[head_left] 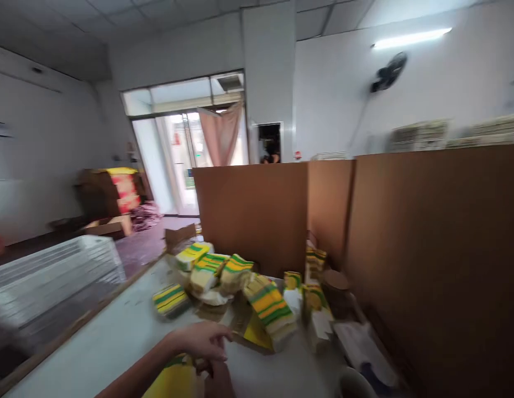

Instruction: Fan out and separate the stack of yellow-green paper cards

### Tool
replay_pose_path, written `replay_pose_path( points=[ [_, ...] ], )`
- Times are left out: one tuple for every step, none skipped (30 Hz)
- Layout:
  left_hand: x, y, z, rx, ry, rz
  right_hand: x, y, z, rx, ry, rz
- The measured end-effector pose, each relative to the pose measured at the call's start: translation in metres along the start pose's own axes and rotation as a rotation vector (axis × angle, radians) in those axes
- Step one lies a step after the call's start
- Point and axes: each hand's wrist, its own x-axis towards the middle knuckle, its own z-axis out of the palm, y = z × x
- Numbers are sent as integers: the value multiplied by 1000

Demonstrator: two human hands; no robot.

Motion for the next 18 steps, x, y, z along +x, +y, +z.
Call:
replay_pose_path(
  points=[
    [0,2,0,2,-22,21,0,0,-2,-26,-13,-26],
    [1,3,1,-2,-39,44,2,1,-5,-48,-19,-47],
    [2,3,0,-10,-41,63,5,4,-7,-79,-20,-58],
    [4,3,0,-13,-37,70,10,7,-9,-115,2,-62],
    [5,2,0,-28,-26,65,15,11,-11,-139,9,-66],
    [6,1,1,-43,-17,55,20,15,-12,-153,8,-71],
    [7,2,2,-60,-16,40,24,19,-13,-162,9,-75],
    [7,2,3,-77,-23,24,26,21,-14,-165,6,-80],
    [7,3,3,-87,-37,12,28,23,-15,-166,5,-84],
    [7,5,4,-86,-58,4,28,25,-15,-167,11,-85],
    [7,7,4,-75,-76,-3,27,25,-16,-168,15,-86],
    [7,8,3,-56,-89,-10,25,25,-16,-166,18,-87],
    [6,10,1,-30,-104,-14,23,24,-16,-162,17,-89],
    [6,12,0,-3,-120,-14,20,24,-16,-157,13,-91],
    [6,14,-2,20,-137,-13,18,23,-15,-152,7,-94],
    [6,15,-3,35,-150,-13,15,22,-15,-146,-3,-99],
    [7,16,-4,40,-158,-16,13,21,-14,-140,-13,-105],
    [7,17,-4,36,-164,-24,12,20,-13,-136,-25,-111]
  ],
)
